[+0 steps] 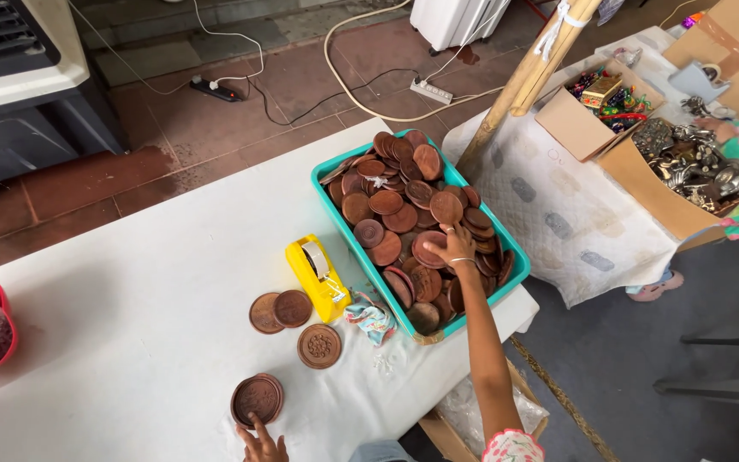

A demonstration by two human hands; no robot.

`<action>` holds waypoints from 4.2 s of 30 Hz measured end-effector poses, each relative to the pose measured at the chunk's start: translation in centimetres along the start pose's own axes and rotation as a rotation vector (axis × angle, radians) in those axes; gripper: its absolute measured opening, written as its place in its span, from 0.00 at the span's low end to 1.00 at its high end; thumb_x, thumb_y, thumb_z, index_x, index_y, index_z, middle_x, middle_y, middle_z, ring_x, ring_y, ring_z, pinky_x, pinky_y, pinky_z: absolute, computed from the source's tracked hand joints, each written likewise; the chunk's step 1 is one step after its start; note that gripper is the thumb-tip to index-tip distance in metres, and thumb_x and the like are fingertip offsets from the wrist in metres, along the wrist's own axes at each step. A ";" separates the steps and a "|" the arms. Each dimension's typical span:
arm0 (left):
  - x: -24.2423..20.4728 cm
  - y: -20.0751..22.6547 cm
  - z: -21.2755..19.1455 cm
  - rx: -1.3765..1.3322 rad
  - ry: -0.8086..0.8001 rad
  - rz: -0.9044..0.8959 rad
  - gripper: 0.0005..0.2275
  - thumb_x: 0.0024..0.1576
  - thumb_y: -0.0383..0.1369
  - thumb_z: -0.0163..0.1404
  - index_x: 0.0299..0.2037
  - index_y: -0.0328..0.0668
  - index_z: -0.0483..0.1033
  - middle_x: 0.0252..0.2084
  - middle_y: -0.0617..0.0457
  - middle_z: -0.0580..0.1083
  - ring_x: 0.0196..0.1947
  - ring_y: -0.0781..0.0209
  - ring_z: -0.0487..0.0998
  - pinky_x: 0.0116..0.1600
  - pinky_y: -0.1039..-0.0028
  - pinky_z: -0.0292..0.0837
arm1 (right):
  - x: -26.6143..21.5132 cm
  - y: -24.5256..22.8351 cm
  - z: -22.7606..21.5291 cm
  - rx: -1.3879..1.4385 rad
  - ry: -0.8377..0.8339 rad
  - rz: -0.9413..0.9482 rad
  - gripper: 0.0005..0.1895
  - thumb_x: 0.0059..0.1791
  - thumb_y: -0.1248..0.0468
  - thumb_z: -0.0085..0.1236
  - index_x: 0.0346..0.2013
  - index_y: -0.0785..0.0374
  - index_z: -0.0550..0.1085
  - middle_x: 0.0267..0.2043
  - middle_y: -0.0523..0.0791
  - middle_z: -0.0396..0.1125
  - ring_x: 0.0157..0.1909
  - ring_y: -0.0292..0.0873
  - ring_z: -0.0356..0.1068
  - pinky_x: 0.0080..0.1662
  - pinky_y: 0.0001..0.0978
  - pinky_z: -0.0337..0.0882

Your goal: Cleaning and organizing small circular wooden objects with a cloth.

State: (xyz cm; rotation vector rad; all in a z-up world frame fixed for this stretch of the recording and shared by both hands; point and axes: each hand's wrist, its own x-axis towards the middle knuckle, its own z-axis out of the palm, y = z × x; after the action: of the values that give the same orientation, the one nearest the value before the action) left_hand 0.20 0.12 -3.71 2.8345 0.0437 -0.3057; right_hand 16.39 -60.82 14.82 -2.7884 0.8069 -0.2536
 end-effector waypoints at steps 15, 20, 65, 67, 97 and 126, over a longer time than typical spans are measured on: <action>-1.1 1.1 -3.9 0.045 0.079 0.086 0.48 0.45 0.40 0.65 0.74 0.37 0.48 0.67 0.17 0.57 0.39 0.47 0.85 0.39 0.66 0.84 | 2.5 4.2 -1.1 0.569 -0.107 0.145 0.22 0.42 0.53 0.74 0.38 0.66 0.77 0.37 0.56 0.76 0.37 0.50 0.75 0.42 0.43 0.76; -2.9 2.7 -7.8 0.028 0.121 0.101 0.44 0.46 0.38 0.64 0.72 0.34 0.52 0.66 0.18 0.58 0.42 0.42 0.83 0.42 0.66 0.82 | 0.4 3.6 -2.2 1.106 0.118 0.371 0.15 0.46 0.61 0.66 0.41 0.64 0.72 0.39 0.46 0.73 0.37 0.39 0.77 0.37 0.36 0.82; -5.9 -1.2 -9.1 -0.215 0.362 0.270 0.24 0.61 0.37 0.48 0.68 0.41 0.63 0.71 0.51 0.63 0.63 0.52 0.68 0.65 0.60 0.61 | -34.8 -28.5 10.7 0.431 -0.078 -1.221 0.08 0.46 0.67 0.62 0.40 0.60 0.82 0.46 0.41 0.75 0.49 0.43 0.70 0.48 0.38 0.71; -6.1 -1.2 -9.0 -0.213 0.345 0.270 0.24 0.61 0.37 0.48 0.68 0.40 0.63 0.71 0.52 0.63 0.63 0.53 0.68 0.65 0.60 0.61 | -35.2 -28.4 10.3 0.430 -0.091 -1.197 0.09 0.47 0.65 0.62 0.41 0.61 0.82 0.47 0.41 0.75 0.50 0.43 0.70 0.49 0.38 0.71; -6.1 -1.4 -8.9 -0.235 0.348 0.266 0.23 0.61 0.37 0.48 0.66 0.42 0.67 0.71 0.54 0.65 0.64 0.49 0.68 0.67 0.58 0.61 | -14.8 3.9 0.1 -0.113 0.291 0.244 0.24 0.40 0.62 0.69 0.49 0.59 0.75 0.54 0.48 0.71 0.57 0.54 0.68 0.53 0.53 0.68; -2.7 2.1 -16.2 -0.353 0.427 0.378 0.23 0.56 0.29 0.55 0.64 0.44 0.69 0.65 0.50 0.70 0.64 0.51 0.69 0.66 0.55 0.60 | -24.1 -12.2 2.4 0.914 0.216 -0.225 0.13 0.55 0.63 0.59 0.52 0.65 0.71 0.41 0.46 0.76 0.42 0.38 0.76 0.41 0.27 0.73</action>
State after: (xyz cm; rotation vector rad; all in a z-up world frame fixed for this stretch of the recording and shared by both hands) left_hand 1.00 2.79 12.62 2.4369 -0.3132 0.3558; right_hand 3.03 -37.29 13.29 -1.9826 0.2794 -0.7527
